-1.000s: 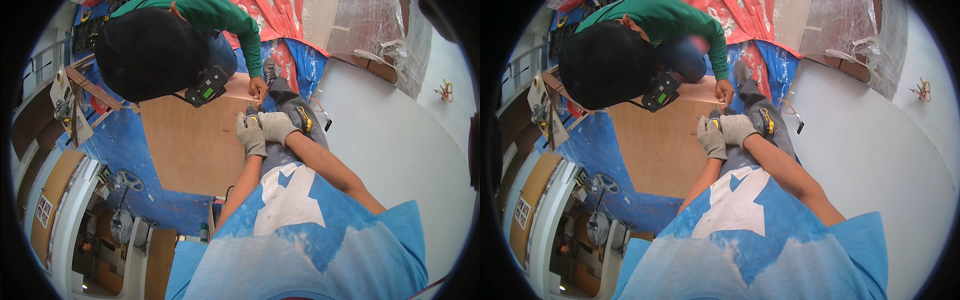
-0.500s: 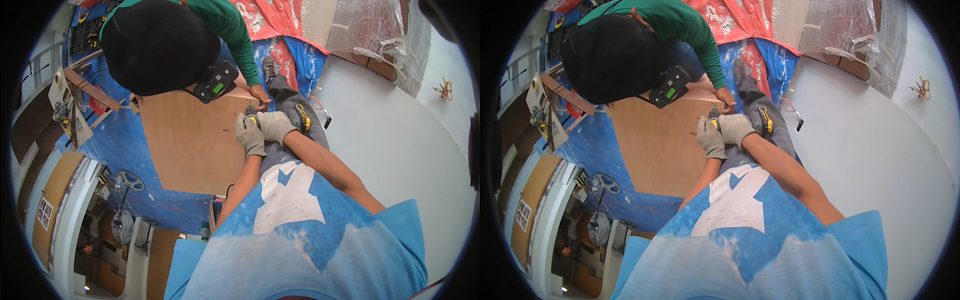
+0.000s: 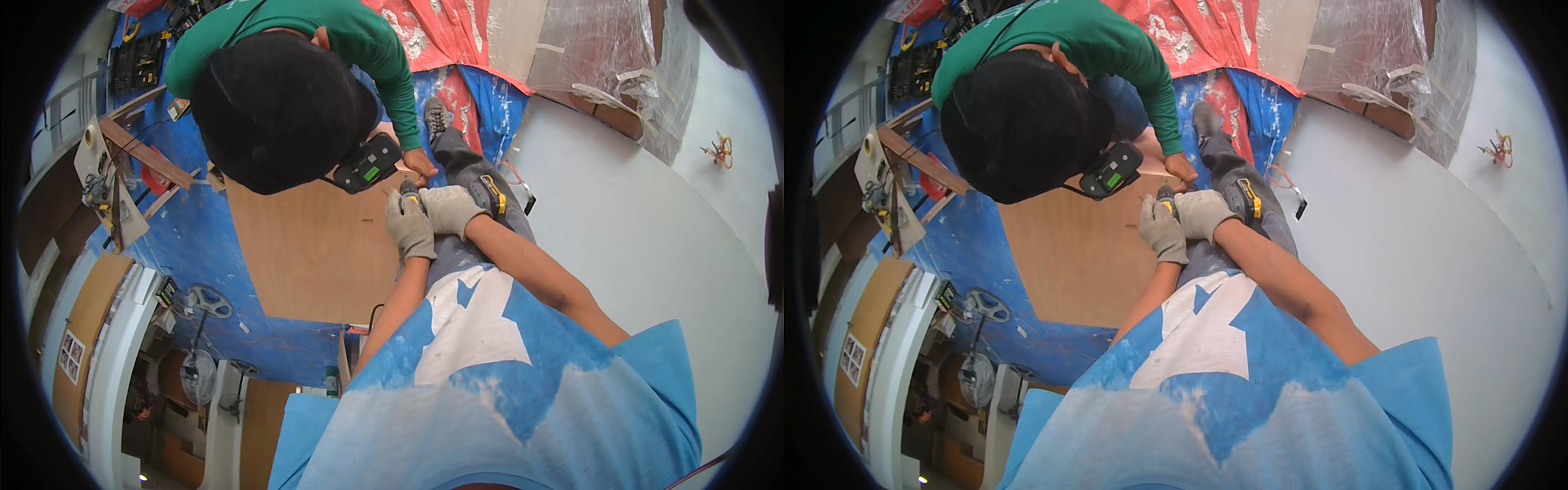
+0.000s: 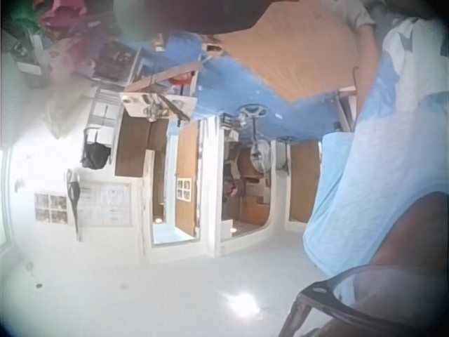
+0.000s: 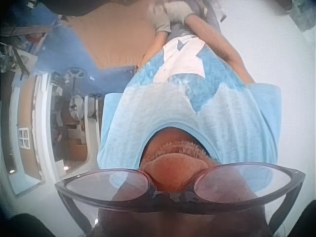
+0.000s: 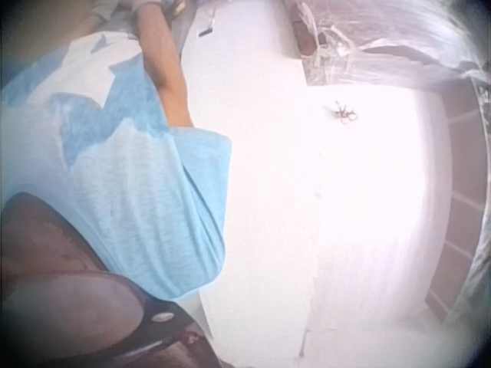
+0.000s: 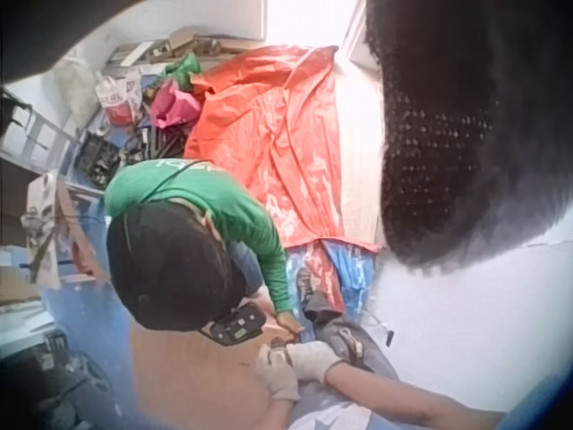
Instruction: The person uses a power drill to drive screws into a wooden board to assemble a box-like structure, while another person holds the board steady. The person drills multiple screws along the edges and joins of the wooden pieces.
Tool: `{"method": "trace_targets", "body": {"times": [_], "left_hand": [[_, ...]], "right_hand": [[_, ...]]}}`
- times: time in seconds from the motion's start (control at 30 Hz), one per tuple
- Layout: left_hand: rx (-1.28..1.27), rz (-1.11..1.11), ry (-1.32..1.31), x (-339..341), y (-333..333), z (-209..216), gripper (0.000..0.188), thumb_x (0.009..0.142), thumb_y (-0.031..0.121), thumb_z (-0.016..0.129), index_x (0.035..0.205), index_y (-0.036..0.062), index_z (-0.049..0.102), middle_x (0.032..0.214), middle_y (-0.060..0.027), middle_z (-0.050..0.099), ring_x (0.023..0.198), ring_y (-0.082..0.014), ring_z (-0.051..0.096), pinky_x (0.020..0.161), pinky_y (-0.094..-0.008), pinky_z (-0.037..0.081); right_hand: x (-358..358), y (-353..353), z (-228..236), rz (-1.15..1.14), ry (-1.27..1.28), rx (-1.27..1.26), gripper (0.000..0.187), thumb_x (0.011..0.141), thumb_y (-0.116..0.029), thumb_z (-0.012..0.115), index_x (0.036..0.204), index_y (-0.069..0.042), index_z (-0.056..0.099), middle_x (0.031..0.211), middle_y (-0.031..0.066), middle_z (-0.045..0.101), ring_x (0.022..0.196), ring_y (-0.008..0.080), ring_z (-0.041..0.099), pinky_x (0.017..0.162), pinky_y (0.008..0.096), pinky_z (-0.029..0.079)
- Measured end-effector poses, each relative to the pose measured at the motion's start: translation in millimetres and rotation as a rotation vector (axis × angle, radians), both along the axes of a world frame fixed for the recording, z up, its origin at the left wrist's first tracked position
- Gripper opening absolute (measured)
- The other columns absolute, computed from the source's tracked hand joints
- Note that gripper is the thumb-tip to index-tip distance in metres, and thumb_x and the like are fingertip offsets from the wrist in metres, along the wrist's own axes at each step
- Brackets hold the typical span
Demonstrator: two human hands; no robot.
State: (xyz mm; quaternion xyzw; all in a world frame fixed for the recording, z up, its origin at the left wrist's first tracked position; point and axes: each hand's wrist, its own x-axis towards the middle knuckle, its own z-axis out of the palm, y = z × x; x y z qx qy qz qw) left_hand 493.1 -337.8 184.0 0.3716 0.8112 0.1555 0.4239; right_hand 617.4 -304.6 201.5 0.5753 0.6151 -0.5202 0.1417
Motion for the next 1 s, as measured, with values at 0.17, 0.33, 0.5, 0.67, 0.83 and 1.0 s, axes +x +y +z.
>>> {"method": "trace_targets", "body": {"times": [0.17,0.33,0.5,0.67,0.83,1.0], "left_hand": [[0.020,0.017,-0.001,-6,-9,-5,0.044,0.100,0.021,0.055,0.131,-0.0091,0.065,0.136,-0.0278,0.065,0.125,-0.0402,0.063,0.111,-0.0435,0.047],[0.026,0.007,0.024,-2,-9,-2,0.044,0.100,0.022,0.056,0.129,-0.0094,0.066,0.134,-0.0280,0.066,0.124,-0.0407,0.063,0.110,-0.0441,0.047],[0.012,0.055,0.024,5,-2,-5,0.042,0.099,0.020,0.056,0.128,-0.0093,0.067,0.132,-0.0265,0.068,0.122,-0.0374,0.066,0.108,-0.0418,0.049],[-0.037,0.035,0.030,9,7,4,0.043,0.099,0.021,0.057,0.127,-0.0100,0.068,0.132,-0.0280,0.067,0.122,-0.0397,0.065,0.107,-0.0428,0.049],[-0.018,0.010,0.050,12,11,4,0.043,0.099,0.023,0.057,0.125,-0.0101,0.068,0.131,-0.0288,0.067,0.121,-0.0411,0.065,0.107,-0.0443,0.049],[0.000,-0.003,0.063,14,12,5,0.043,0.100,0.025,0.058,0.125,-0.0095,0.069,0.129,-0.0296,0.068,0.120,-0.0417,0.065,0.106,-0.0450,0.049]], "right_hand": [[-3,6,13,0.016,-0.001,-0.078,0.041,0.088,-0.037,0.066,0.112,-0.004,0.069,0.103,0.0205,0.077,0.096,0.0362,0.076,0.083,0.0504,0.060],[-1,7,11,0.044,-0.009,-0.062,0.041,0.087,-0.037,0.066,0.110,-0.004,0.069,0.102,0.0207,0.077,0.096,0.0361,0.076,0.083,0.0498,0.060],[4,8,1,0.051,0.023,0.000,0.040,0.086,-0.039,0.067,0.105,-0.004,0.071,0.099,0.0198,0.077,0.093,0.0362,0.076,0.082,0.0493,0.060],[7,12,1,0.080,0.017,-0.026,0.039,0.085,-0.040,0.067,0.100,-0.005,0.076,0.096,0.0201,0.077,0.091,0.0359,0.077,0.080,0.0489,0.060],[10,14,-2,0.090,0.025,-0.044,0.037,0.085,-0.040,0.067,0.097,-0.007,0.078,0.096,0.0210,0.077,0.091,0.0357,0.077,0.080,0.0491,0.060],[11,16,0,0.082,0.025,-0.004,0.039,0.086,-0.041,0.066,0.101,-0.007,0.077,0.095,0.0206,0.077,0.090,0.0358,0.077,0.081,0.0499,0.060]]}}
